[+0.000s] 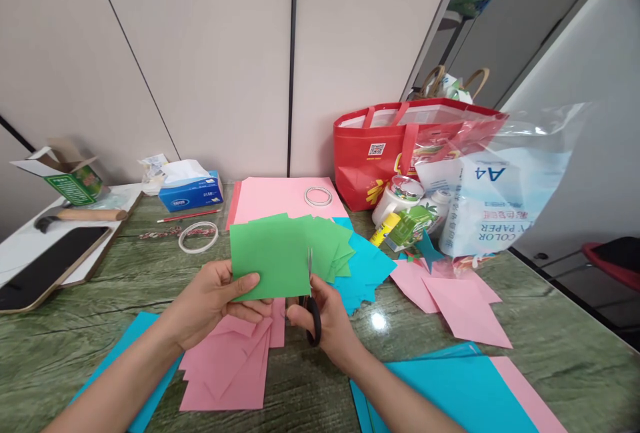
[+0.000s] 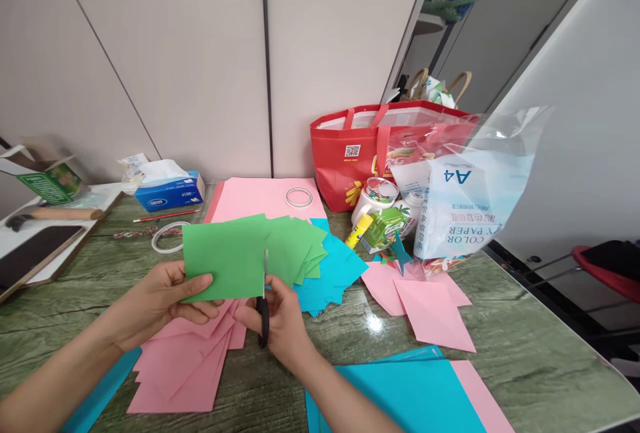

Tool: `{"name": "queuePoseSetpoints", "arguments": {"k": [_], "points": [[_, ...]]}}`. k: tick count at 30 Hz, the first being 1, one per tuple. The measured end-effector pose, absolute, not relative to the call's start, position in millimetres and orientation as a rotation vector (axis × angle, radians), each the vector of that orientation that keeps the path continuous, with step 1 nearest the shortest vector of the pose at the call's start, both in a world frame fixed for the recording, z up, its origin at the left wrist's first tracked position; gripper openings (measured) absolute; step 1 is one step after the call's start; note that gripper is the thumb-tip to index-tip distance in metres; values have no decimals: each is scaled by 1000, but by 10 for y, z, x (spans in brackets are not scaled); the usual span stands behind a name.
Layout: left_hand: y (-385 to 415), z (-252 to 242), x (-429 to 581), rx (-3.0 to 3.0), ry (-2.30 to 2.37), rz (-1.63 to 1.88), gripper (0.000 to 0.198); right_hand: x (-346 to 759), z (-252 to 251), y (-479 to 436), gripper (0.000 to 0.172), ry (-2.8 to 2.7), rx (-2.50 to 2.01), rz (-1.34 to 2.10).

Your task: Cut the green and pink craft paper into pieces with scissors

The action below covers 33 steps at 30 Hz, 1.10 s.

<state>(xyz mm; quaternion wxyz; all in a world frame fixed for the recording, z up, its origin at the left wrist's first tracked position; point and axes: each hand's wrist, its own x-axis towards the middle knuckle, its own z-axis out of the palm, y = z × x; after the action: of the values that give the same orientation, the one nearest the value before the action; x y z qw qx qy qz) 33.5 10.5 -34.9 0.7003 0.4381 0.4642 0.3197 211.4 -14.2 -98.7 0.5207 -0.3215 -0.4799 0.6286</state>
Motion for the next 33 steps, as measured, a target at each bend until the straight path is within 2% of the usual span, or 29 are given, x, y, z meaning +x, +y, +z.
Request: {"name": "queuePoseSetpoints", "arguments": {"k": [16, 25, 30, 33], "points": [[107, -357, 337, 957, 1031, 704, 17, 2102, -1034, -161, 41, -1155, -986, 1464], [104, -386, 359, 946, 997, 794, 14, 2118, -1056, -139, 31, -1007, -916, 1356], [128, -398, 360, 900, 990, 856, 15, 2122, -1044, -135, 43, -923, -847, 1370], [123, -401, 372, 913, 1002, 846, 16, 2123, -1023, -132, 43, -893, -875, 1344]]}}
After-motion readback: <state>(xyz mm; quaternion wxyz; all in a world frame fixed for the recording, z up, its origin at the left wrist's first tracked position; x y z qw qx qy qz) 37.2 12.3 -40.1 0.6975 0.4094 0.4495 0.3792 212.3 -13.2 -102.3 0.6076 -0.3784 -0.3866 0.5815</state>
